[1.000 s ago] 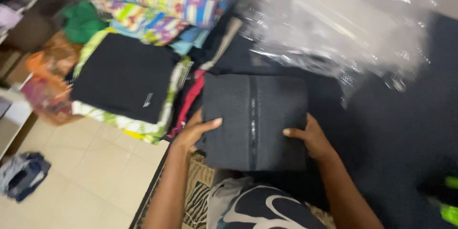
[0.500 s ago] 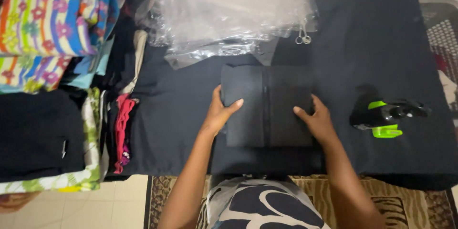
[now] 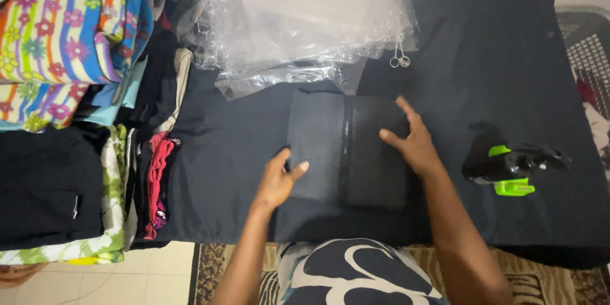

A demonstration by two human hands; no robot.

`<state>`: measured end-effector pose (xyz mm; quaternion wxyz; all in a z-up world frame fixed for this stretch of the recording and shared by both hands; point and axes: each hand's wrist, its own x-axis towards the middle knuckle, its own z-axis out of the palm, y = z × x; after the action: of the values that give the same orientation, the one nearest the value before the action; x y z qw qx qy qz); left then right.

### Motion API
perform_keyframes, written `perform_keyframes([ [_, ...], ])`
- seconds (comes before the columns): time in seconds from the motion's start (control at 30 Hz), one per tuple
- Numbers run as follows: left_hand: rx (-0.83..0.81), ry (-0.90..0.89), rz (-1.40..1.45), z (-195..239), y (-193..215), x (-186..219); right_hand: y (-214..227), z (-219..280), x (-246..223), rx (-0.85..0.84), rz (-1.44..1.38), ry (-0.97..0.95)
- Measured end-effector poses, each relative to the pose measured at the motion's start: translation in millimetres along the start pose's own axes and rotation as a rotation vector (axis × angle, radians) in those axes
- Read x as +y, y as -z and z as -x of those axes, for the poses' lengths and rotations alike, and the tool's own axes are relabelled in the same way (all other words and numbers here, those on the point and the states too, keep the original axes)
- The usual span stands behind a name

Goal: Fold and stack various items of clothing and linens on a work table, occasionally using a lint remover.

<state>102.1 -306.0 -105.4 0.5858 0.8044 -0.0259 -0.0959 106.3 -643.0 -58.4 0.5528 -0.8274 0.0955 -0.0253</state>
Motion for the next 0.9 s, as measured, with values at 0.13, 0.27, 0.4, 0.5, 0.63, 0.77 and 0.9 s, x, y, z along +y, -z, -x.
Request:
perform_keyframes([
  [0.13,0.046,-0.079,-0.036,-38,27,28,-9,31,27,0.047,0.034,-0.056],
  [0.27,0.080,-0.277,-0.251,-63,37,38,-3,34,38,0.155,0.485,0.081],
  [0.4,0.359,-0.251,-0.234,-48,17,21,-1,1,16,-0.051,0.244,0.085],
  [0.5,0.613,0.113,-0.073,-24,0,-21,3,-21,3,-0.197,0.246,0.110],
  [0.63,0.511,0.391,0.280,4,-22,3,1,-21,-11,-0.349,0.207,-0.008],
  [0.77,0.456,0.242,0.275,-17,-12,12,-8,-1,0,-0.271,-0.033,-0.196],
  [0.9,0.324,0.141,0.038,-52,1,36,-13,17,45,-0.221,-0.303,-0.333],
])
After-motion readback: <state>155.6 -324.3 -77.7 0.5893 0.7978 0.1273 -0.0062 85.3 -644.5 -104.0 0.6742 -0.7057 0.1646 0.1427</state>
